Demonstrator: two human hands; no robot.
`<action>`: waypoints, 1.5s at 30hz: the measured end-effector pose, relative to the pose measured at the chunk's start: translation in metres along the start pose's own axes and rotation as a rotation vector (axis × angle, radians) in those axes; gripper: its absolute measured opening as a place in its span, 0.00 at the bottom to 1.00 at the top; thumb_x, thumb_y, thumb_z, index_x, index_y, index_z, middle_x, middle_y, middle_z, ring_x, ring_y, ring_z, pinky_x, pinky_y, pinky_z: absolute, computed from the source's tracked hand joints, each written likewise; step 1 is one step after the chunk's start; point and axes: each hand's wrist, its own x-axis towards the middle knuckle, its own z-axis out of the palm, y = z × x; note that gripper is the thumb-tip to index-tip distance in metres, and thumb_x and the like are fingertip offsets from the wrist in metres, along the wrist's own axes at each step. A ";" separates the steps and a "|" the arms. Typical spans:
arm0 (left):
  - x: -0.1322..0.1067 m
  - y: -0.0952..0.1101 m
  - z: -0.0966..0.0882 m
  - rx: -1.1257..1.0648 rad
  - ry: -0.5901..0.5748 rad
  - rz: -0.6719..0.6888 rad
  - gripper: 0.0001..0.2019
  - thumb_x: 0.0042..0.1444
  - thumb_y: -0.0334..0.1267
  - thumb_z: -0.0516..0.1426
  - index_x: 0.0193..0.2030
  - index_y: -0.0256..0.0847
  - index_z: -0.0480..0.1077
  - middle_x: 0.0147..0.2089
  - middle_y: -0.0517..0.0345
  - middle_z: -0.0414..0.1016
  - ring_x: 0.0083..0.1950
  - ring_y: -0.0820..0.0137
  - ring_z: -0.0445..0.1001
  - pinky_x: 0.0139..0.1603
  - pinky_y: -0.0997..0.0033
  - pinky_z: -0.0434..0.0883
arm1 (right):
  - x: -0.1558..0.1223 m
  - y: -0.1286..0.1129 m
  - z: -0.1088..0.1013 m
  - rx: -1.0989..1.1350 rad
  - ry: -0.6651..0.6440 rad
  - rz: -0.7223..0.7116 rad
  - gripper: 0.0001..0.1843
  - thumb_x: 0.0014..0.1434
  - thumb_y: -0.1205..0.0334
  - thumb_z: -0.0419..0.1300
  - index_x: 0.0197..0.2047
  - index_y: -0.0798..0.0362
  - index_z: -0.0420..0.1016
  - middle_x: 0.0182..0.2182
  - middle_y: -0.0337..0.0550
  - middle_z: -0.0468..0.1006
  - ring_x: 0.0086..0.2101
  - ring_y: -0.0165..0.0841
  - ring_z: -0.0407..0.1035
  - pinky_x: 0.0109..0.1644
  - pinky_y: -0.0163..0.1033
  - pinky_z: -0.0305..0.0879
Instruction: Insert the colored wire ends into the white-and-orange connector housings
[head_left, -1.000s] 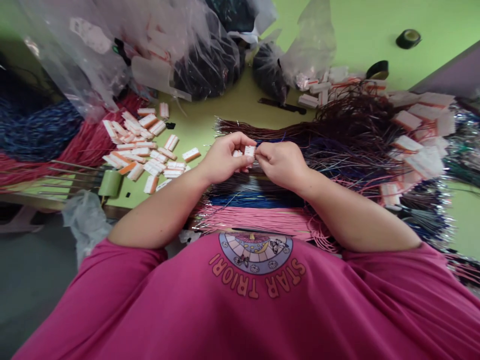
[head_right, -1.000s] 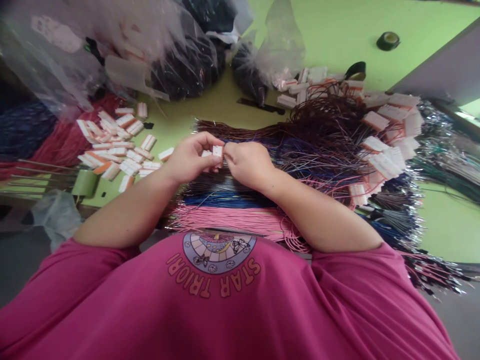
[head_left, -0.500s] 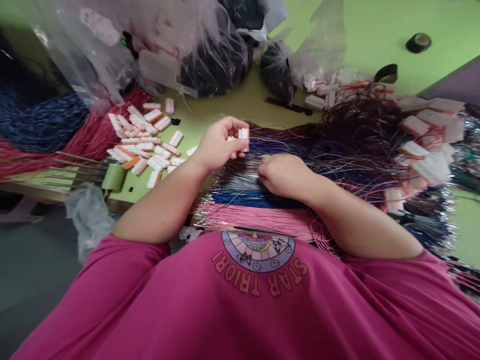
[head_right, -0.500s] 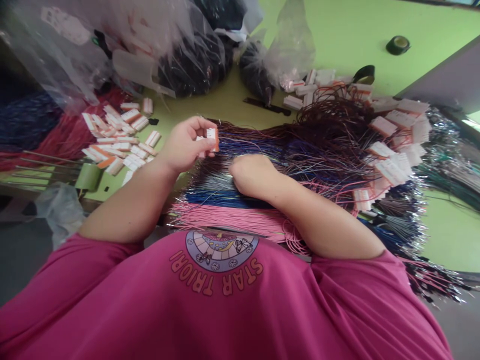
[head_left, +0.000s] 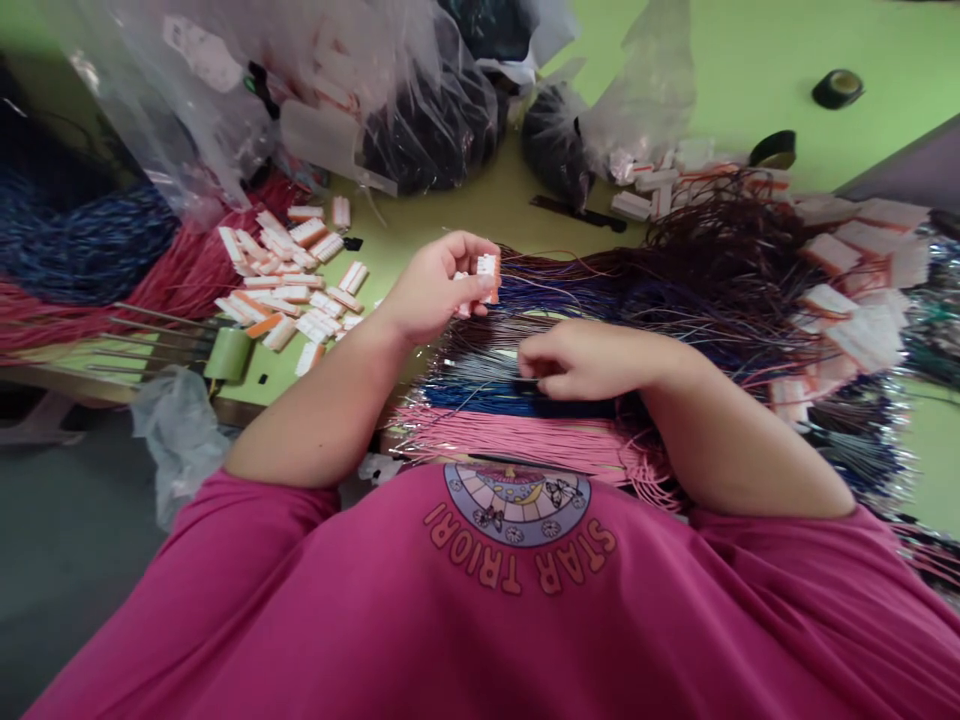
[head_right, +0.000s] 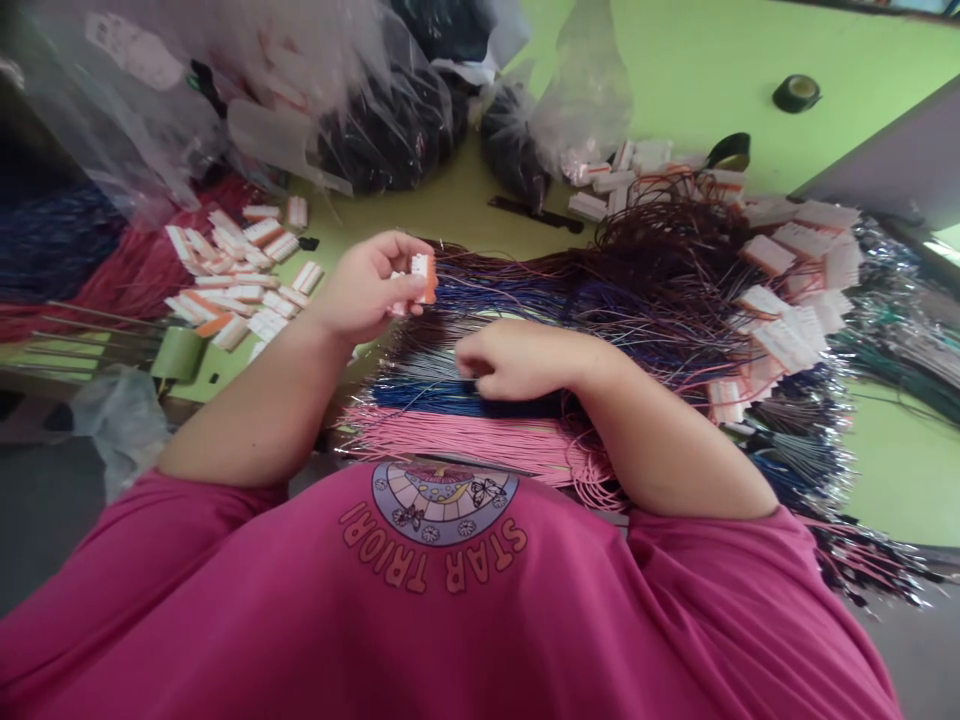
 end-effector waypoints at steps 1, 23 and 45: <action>-0.001 0.001 0.001 -0.032 -0.008 -0.010 0.18 0.53 0.33 0.63 0.51 0.42 0.70 0.32 0.61 0.73 0.28 0.73 0.73 0.26 0.74 0.67 | 0.000 -0.003 0.003 0.078 -0.002 -0.066 0.13 0.58 0.67 0.62 0.47 0.53 0.81 0.29 0.35 0.80 0.28 0.28 0.66 0.35 0.35 0.56; -0.007 0.001 0.009 -0.293 -0.162 -0.022 0.22 0.47 0.34 0.68 0.49 0.42 0.70 0.32 0.64 0.74 0.27 0.77 0.73 0.24 0.77 0.68 | 0.010 0.002 0.017 -0.333 0.741 0.322 0.18 0.68 0.62 0.51 0.43 0.53 0.83 0.39 0.48 0.85 0.39 0.38 0.74 0.42 0.40 0.59; -0.014 0.006 0.016 -0.205 -0.171 -0.146 0.19 0.50 0.34 0.70 0.46 0.39 0.70 0.27 0.64 0.74 0.24 0.77 0.73 0.24 0.78 0.66 | 0.027 -0.001 0.023 -0.584 0.520 0.327 0.19 0.73 0.63 0.48 0.48 0.57 0.81 0.36 0.52 0.83 0.34 0.37 0.72 0.37 0.42 0.50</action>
